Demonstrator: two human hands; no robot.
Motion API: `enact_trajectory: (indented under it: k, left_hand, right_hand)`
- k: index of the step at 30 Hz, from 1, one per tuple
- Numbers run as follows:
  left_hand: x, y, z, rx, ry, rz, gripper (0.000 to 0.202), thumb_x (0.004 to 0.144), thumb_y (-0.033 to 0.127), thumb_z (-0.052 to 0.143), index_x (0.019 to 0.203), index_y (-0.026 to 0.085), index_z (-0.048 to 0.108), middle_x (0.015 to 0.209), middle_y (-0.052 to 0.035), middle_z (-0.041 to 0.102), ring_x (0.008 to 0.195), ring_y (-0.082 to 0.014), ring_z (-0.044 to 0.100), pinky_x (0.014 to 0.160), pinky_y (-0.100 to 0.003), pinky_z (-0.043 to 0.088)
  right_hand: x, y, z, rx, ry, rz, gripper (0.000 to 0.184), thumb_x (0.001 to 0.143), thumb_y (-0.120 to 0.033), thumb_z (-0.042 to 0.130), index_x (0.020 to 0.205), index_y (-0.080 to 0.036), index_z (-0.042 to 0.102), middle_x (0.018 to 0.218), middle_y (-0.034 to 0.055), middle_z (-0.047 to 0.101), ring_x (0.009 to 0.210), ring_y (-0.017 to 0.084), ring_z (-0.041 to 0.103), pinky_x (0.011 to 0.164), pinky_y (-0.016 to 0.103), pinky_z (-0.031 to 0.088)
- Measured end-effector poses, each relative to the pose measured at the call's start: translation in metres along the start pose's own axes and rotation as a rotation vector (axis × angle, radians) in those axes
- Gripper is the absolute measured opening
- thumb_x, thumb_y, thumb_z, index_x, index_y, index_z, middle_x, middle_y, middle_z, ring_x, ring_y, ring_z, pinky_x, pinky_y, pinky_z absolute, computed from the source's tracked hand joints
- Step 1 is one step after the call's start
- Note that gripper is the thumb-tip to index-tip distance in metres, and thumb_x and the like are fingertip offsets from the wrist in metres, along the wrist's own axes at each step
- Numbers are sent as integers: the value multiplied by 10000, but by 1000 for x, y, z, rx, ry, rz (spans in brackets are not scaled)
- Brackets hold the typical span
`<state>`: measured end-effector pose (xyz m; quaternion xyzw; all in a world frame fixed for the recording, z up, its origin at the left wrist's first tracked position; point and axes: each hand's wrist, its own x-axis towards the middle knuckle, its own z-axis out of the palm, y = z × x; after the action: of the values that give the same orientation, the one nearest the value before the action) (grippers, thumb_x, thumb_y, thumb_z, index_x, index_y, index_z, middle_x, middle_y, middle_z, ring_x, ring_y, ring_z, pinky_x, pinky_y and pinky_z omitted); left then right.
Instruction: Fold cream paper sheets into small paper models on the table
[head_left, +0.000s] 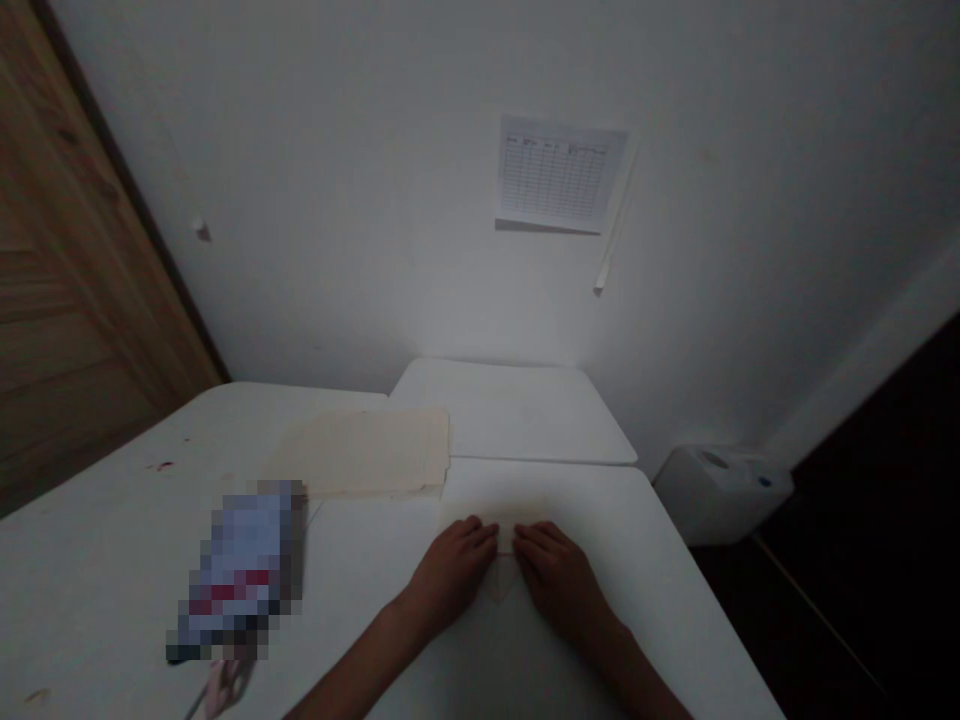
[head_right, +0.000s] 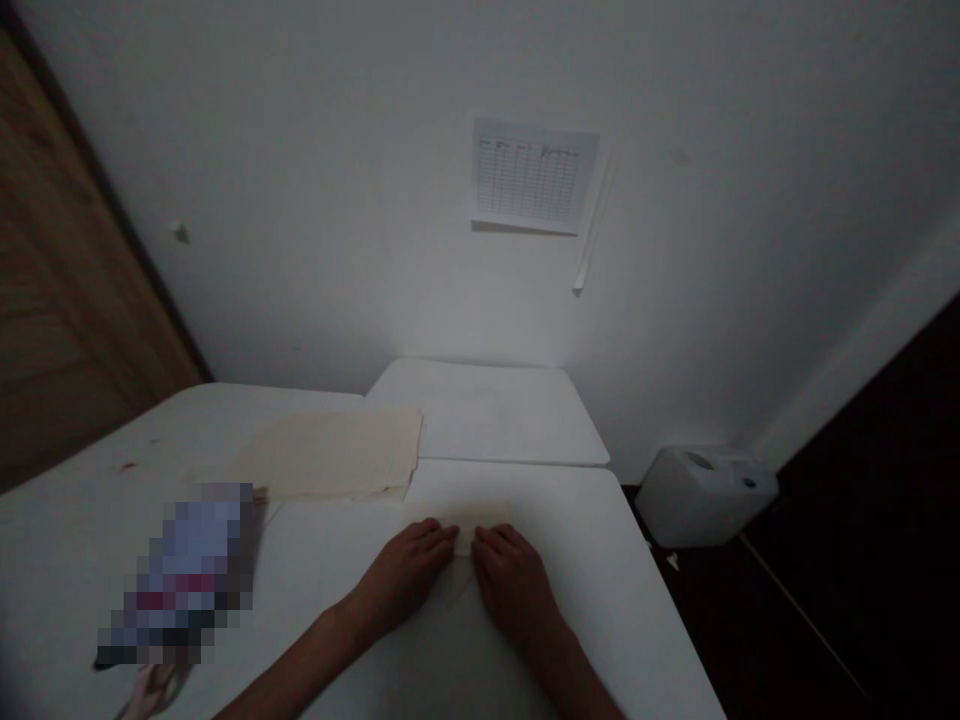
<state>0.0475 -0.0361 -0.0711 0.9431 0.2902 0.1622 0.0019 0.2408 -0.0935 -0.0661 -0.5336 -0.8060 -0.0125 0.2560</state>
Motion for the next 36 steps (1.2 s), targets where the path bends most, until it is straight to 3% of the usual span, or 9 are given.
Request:
enact_trajectory:
  k: [15, 25, 29, 36]
  left_hand:
    - [-6, 1, -6, -5, 12, 11, 166, 873, 68, 511, 937, 162, 631, 1220, -65, 621, 990, -236, 546, 865, -389, 493]
    - [-7, 2, -5, -7, -31, -6, 290, 832, 16, 498, 1067, 155, 596, 1293, -85, 575, 1080, -254, 520, 917, -429, 447]
    - [-5, 4, -7, 5, -51, -3, 297, 814, 11, 499, 1056, 147, 602, 1309, -90, 565, 1067, -260, 526, 903, -432, 450]
    - [-7, 3, -4, -14, -30, -6, 231, 847, 48, 538, 1024, 169, 623, 1266, -77, 600, 1042, -248, 535, 893, -411, 449]
  right_hand:
    - [-16, 7, -6, -180, 51, 112, 191, 907, -146, 505, 988, -216, 662, 1131, 47, 672, 944, 211, 579, 868, 356, 473]
    - [-18, 10, -5, -253, 90, 206, 181, 899, -153, 502, 1022, -196, 627, 1075, 69, 663, 948, 229, 545, 883, 373, 433]
    - [-17, 12, -8, -259, 150, 224, 177, 906, -169, 495, 1029, -194, 619, 994, 92, 627, 919, 228, 551, 823, 349, 447]
    - [-3, -15, -5, -154, -40, 140, 215, 934, -180, 458, 1099, -233, 586, 888, 47, 581, 826, 178, 569, 726, 263, 453]
